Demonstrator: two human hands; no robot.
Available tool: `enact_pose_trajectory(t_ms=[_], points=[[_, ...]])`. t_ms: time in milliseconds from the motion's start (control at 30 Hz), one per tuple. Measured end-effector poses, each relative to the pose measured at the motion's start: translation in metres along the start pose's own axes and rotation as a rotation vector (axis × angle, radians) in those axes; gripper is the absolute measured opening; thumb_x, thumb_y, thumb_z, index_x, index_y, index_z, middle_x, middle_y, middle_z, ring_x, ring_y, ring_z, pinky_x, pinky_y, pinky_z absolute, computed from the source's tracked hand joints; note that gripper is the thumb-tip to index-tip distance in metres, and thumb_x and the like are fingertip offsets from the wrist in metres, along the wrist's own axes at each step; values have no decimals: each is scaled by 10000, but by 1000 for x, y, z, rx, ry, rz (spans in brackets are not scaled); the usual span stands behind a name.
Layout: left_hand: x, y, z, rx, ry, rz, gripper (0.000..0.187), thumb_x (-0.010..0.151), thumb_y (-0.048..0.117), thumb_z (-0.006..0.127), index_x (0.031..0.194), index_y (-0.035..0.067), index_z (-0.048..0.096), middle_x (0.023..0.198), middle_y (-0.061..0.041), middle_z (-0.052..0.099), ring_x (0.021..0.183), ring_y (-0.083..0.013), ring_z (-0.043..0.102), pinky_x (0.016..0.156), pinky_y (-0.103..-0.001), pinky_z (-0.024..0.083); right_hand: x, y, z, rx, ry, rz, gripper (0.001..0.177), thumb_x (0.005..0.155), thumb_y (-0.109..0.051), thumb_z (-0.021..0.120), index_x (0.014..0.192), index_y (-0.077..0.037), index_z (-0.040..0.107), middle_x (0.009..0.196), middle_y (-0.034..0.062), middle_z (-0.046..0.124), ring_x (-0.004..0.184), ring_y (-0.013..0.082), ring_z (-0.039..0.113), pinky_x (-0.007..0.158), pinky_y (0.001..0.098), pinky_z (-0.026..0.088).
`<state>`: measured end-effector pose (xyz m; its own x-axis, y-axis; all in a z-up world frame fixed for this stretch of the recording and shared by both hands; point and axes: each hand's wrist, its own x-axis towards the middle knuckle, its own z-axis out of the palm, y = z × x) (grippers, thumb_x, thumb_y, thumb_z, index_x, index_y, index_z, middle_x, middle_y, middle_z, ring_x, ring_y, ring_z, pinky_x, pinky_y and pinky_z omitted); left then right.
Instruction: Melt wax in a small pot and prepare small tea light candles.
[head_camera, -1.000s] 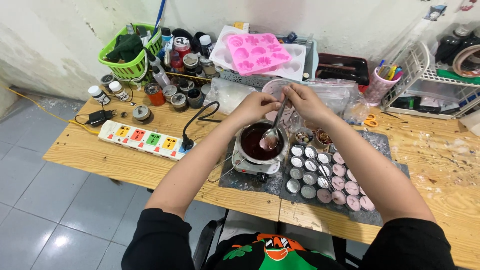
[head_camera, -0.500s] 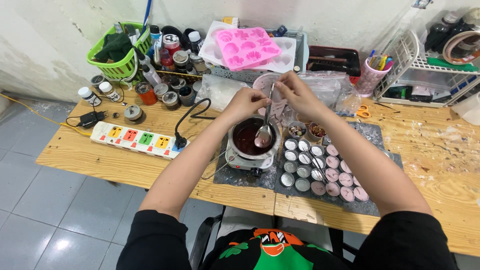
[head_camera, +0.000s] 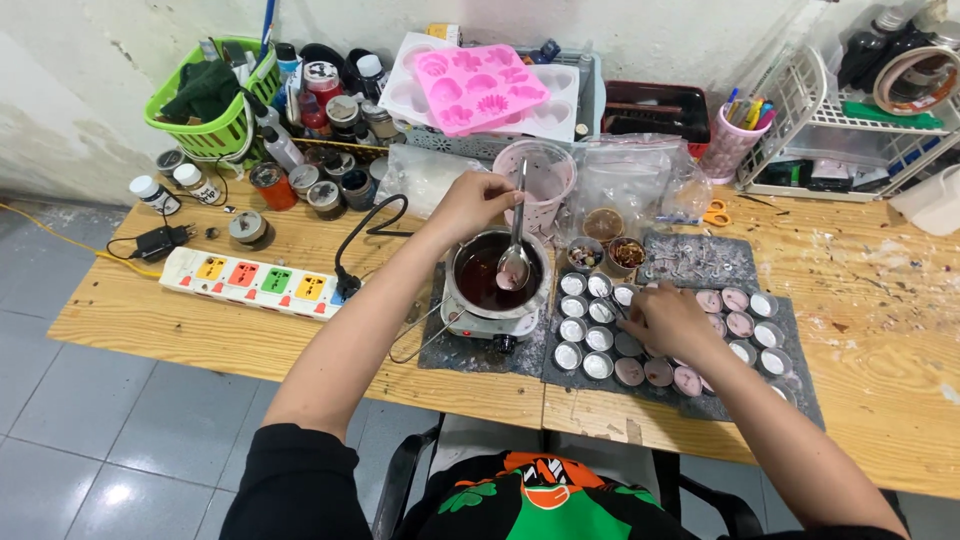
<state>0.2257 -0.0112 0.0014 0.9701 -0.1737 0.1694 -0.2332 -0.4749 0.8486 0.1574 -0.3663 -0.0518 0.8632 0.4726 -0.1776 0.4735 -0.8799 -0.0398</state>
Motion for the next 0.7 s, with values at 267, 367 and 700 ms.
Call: enact_pose_trajectory(t_ms=[267, 367, 700], points=[[3, -4, -3, 83, 49, 62, 267, 897, 297, 773, 958, 37, 785, 746, -59, 735, 668, -130, 651, 659, -304, 514, -3, -3, 21, -52, 99, -11, 267, 885, -373, 681, 838, -117, 739, 943, 33, 719, 1057, 230, 615, 894, 463, 431], [2, -2, -4, 87, 63, 50, 262, 893, 298, 774, 959, 45, 789, 756, -63, 741, 675, -133, 664, 663, -304, 519, -7, -3, 12, -9, 148, 1, 267, 902, -354, 675, 867, -92, 716, 934, 64, 713, 992, 250, 638, 886, 449, 440], [-1, 2, -3, 144, 150, 13, 259, 876, 296, 774, 917, 41, 796, 752, -96, 738, 674, -191, 678, 670, -334, 518, -32, -68, -56, 280, 786, -415, 194, 838, -120, 783, 991, -29, 707, 861, 79, 667, 795, 242, 618, 745, 380, 450]])
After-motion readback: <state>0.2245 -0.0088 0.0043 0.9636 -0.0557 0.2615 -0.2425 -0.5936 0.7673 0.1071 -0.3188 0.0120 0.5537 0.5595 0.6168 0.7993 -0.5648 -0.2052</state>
